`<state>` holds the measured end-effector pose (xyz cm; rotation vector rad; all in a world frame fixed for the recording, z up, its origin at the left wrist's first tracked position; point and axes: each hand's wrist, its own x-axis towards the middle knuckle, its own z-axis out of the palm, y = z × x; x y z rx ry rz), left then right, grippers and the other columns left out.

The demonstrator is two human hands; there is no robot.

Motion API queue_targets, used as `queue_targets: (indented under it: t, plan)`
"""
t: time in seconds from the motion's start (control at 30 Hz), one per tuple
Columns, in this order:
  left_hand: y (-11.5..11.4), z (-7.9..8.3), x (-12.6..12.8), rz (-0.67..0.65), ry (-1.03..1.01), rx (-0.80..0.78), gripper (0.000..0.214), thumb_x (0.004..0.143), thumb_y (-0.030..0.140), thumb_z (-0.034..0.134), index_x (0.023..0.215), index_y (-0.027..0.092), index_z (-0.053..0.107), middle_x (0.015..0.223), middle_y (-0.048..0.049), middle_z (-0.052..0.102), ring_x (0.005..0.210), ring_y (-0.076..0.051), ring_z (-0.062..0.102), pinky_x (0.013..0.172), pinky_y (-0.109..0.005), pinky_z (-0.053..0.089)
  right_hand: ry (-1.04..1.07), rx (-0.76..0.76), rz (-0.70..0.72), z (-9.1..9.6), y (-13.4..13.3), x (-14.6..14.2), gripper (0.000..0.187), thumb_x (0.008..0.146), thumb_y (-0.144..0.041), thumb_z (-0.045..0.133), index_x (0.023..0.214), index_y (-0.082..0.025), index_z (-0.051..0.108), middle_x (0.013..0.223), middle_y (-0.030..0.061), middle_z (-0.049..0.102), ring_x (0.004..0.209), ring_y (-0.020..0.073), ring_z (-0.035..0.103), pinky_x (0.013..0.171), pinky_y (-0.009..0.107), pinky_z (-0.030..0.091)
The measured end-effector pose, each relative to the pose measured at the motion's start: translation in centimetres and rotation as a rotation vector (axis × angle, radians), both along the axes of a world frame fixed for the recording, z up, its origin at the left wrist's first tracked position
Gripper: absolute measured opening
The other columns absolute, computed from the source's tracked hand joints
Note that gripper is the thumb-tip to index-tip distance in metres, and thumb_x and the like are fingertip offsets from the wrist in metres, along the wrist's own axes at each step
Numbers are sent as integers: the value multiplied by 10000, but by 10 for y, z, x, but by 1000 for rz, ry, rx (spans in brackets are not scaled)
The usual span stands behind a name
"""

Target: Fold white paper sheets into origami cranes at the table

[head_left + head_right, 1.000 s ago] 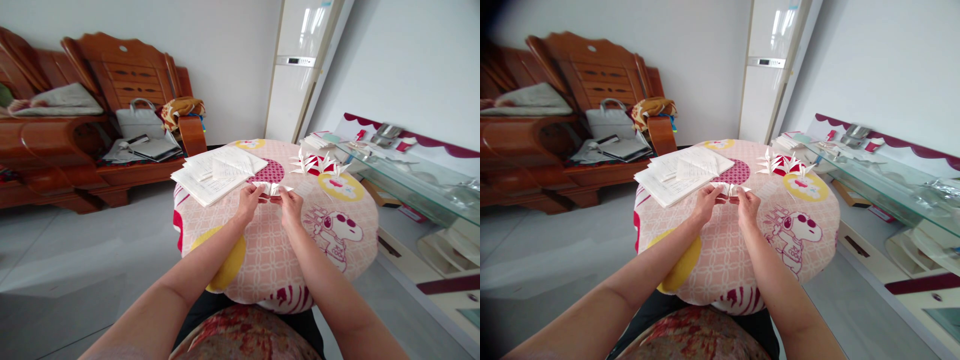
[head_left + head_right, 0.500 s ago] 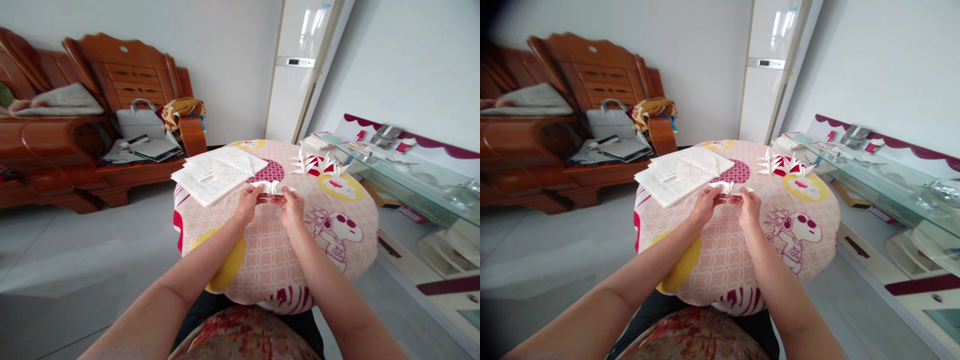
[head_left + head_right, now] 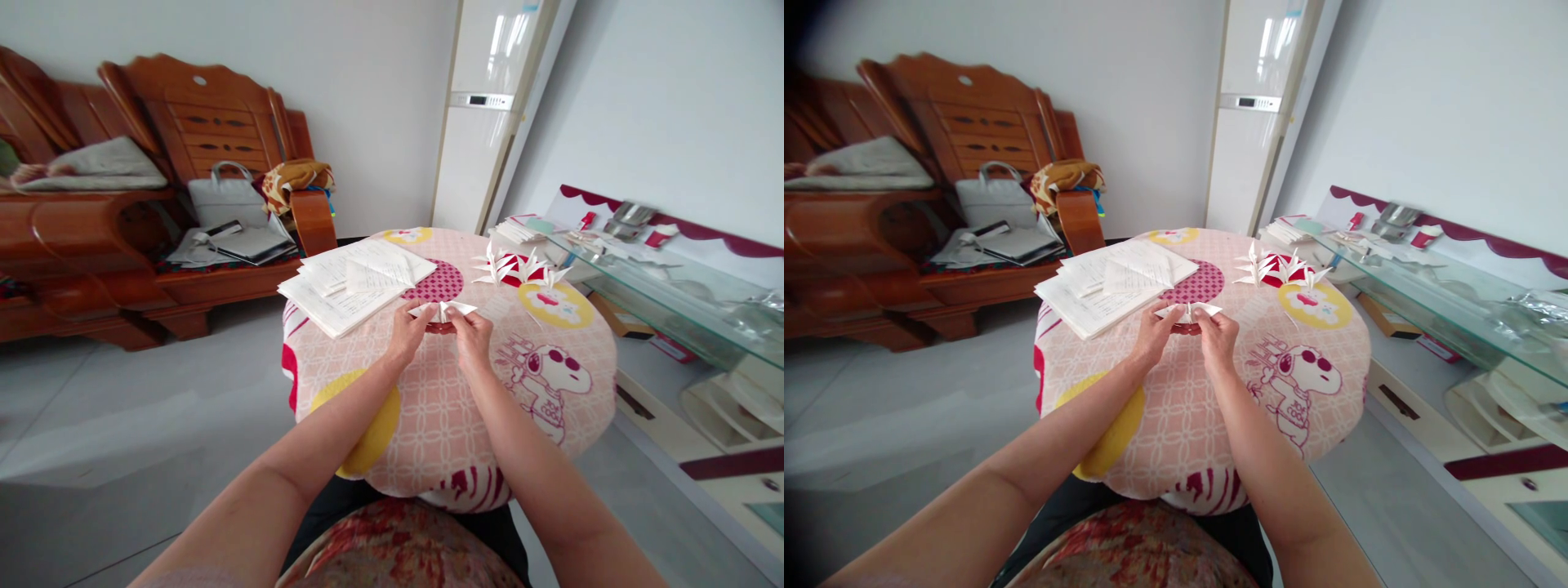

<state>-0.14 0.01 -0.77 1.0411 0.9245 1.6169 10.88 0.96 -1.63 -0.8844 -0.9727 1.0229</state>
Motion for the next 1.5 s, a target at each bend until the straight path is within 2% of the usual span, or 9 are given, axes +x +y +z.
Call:
queue_targets:
  t: [0.23,0.4,0.97,1.17,1.27,1.5]
  plan:
    - [-1,-1,6,57,-97,3,300,705,428,770,741,156,646,739,-25,686,668,-151,641,669,-305,588,200,-51,18,4,-2,-4,220,669,-348,775,754,-153,717,684,9,723,608,179,663,610,341,595]
    - [-2,-1,9,42,-192,-1,298,691,397,791,749,153,631,796,-27,694,734,-148,653,739,-318,594,334,-82,45,7,-3,-6,206,618,-285,825,711,-146,705,707,17,720,642,159,659,645,312,593]
    - [2,-5,13,26,-260,-24,362,652,426,819,685,161,574,757,11,640,745,-120,644,822,-319,580,380,-86,8,3,-3,-11,176,659,-263,791,734,-175,658,757,6,699,741,158,675,707,292,578]
    - [3,-6,10,0,-288,-56,354,634,405,839,689,152,598,743,-3,672,665,-100,628,748,-278,579,409,-119,57,6,-4,-8,165,646,-237,795,732,-167,673,729,5,715,656,141,662,656,273,580]
    - [3,-5,7,-6,-240,-93,376,628,426,843,695,148,599,731,-12,673,639,-107,627,711,-285,585,363,-152,29,6,-2,-4,160,674,-272,773,731,-162,671,677,10,711,582,139,647,589,268,569]
    - [-2,2,0,13,-42,-73,328,649,409,812,641,141,623,658,-17,636,601,-121,592,583,-266,563,151,-168,-70,5,1,6,282,728,-405,755,696,-151,636,533,9,652,418,119,570,392,215,434]
